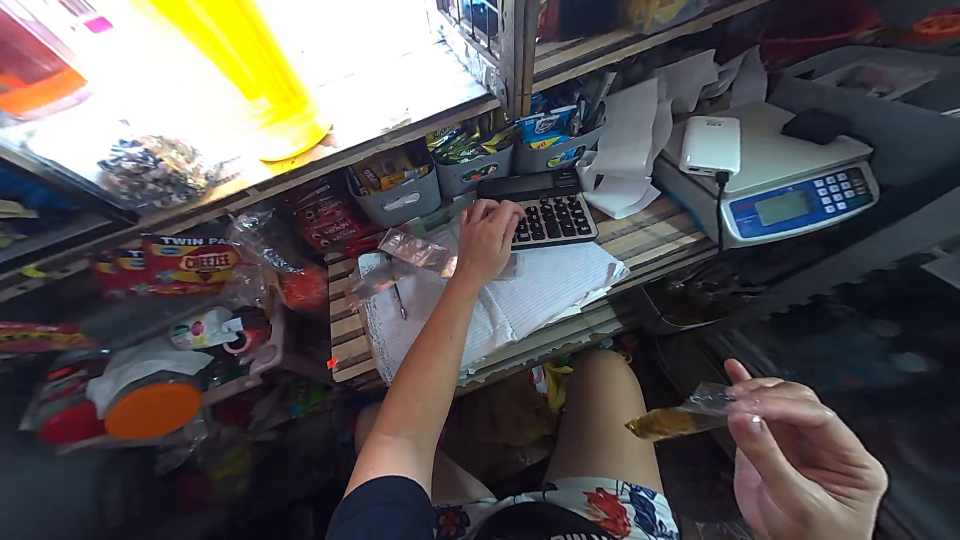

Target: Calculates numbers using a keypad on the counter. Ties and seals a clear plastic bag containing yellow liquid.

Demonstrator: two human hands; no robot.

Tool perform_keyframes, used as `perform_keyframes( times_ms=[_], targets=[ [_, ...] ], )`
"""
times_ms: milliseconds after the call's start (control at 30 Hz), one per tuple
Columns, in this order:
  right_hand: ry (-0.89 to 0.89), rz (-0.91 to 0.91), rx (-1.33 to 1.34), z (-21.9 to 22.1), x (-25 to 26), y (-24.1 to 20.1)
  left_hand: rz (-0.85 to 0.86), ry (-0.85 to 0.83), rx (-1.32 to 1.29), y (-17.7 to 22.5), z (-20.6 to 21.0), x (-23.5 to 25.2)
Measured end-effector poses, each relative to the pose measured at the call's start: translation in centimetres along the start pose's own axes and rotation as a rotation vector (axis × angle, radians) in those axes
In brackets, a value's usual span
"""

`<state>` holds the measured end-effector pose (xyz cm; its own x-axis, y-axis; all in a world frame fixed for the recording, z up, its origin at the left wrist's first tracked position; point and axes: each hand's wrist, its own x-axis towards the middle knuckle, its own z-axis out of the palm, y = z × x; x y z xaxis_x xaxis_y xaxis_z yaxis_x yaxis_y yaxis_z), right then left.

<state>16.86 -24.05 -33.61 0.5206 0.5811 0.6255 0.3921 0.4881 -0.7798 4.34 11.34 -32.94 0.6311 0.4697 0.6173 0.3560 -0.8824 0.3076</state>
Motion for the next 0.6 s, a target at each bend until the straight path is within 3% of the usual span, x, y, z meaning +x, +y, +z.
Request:
perform_keyframes(
  times_ms=[133,200,333,600],
  targets=[
    [0.006,0.003,-0.009,0.0,-0.1,-0.2,0.022,-0.101,-0.013,-0.1,0.1,0.2],
    [0.012,0.004,-0.007,-0.1,-0.1,-0.3,-0.005,-0.04,-0.07,0.0,-0.1,0.1],
    [0.012,0.001,-0.018,-0.1,-0.1,-0.3,-0.023,0.273,-0.028,-0.7,-0.7,-0.2],
    [0.005,0.01,-0.011,0.5,0.2,-0.1,0.086,0.25,0.088,-0.4,0.1,-0.4]
  ],
)
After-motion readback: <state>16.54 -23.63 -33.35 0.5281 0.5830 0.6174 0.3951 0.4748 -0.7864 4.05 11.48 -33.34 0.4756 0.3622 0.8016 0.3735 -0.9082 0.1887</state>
